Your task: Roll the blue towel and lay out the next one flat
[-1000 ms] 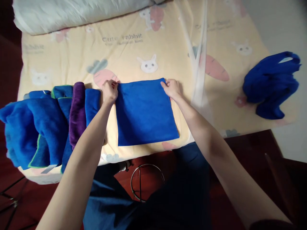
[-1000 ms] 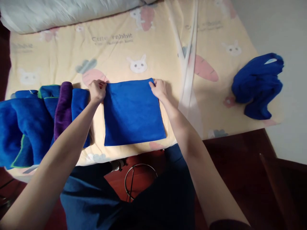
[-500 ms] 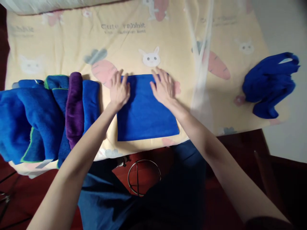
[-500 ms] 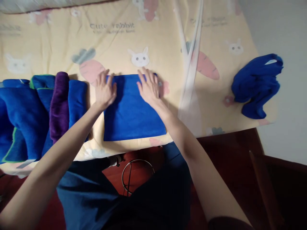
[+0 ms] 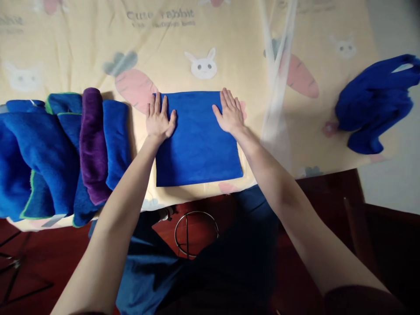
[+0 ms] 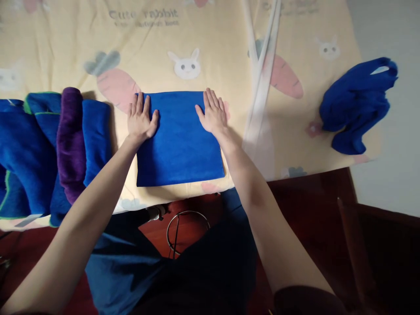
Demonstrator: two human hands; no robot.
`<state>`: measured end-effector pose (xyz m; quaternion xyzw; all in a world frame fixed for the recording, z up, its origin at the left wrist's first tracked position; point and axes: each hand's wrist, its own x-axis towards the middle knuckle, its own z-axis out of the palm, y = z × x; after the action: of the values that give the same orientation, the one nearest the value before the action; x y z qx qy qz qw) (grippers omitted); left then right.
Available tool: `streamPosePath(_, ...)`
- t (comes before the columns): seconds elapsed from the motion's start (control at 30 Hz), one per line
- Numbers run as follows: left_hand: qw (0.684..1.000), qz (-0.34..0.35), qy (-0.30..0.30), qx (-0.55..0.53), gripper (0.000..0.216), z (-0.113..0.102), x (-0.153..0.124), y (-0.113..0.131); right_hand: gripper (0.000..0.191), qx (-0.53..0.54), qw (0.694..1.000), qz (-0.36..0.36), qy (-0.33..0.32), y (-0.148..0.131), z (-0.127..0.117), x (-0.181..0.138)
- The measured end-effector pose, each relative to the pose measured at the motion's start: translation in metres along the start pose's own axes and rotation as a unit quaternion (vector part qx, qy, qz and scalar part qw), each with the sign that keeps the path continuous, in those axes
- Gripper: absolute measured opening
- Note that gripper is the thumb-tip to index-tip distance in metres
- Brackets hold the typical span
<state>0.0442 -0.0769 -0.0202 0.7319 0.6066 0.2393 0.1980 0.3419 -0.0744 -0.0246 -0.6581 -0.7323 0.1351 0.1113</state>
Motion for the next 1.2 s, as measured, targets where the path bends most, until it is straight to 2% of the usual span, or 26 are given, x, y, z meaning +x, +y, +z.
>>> streamPosePath(0.1,1.000,-0.004,-0.010,0.008,0.077,-0.004,0.006,0.005,0.070,-0.011,1.000,-0.008,-0.004,-0.009,-0.004,0.003)
streamPosePath(0.23,0.999,0.045,-0.018,0.017,0.078,-0.008,0.000,0.037,0.069,-0.039,0.997,-0.053,0.032,-0.062,-0.019,-0.017)
streamPosePath(0.3,0.996,0.081,-0.032,0.014,0.075,-0.003,-0.017,0.057,0.066,-0.042,0.995,-0.084,0.036,-0.093,-0.018,-0.038)
streamPosePath(0.37,0.995,0.088,-0.050,0.007,0.070,0.006,-0.040,0.071,0.066,-0.030,0.995,-0.097,0.010,-0.114,-0.010,-0.060)
streamPosePath(0.47,0.997,0.057,-0.054,-0.010,0.066,0.019,-0.071,0.078,0.070,-0.007,0.996,-0.077,-0.032,-0.123,0.010,-0.083)
streamPosePath(0.6,0.997,0.037,-0.047,-0.038,0.065,0.023,-0.082,0.077,0.071,0.016,0.997,-0.067,-0.034,-0.117,0.022,-0.087)
streamPosePath(0.8,0.997,0.047,-0.049,-0.032,0.065,0.015,-0.078,0.071,0.071,0.035,0.995,-0.084,-0.041,-0.108,0.012,-0.085)
streamPosePath(0.87,0.998,0.046,-0.041,-0.025,0.066,0.008,-0.080,0.061,0.071,0.028,0.996,-0.076,-0.041,-0.091,0.008,-0.085)
streamPosePath(1.07,0.999,0.026,-0.032,0.003,0.070,-0.016,-0.076,0.019,0.068,0.021,0.999,-0.030,0.016,-0.011,0.004,-0.083)
streamPosePath(1.13,0.999,0.019,-0.035,0.007,0.070,-0.017,-0.072,0.013,0.069,0.018,0.999,-0.021,0.026,0.000,0.007,-0.079)
streamPosePath(1.2,0.999,0.005,-0.035,0.013,0.071,-0.010,-0.071,0.019,0.070,0.015,0.999,-0.002,0.036,-0.007,0.014,-0.077)
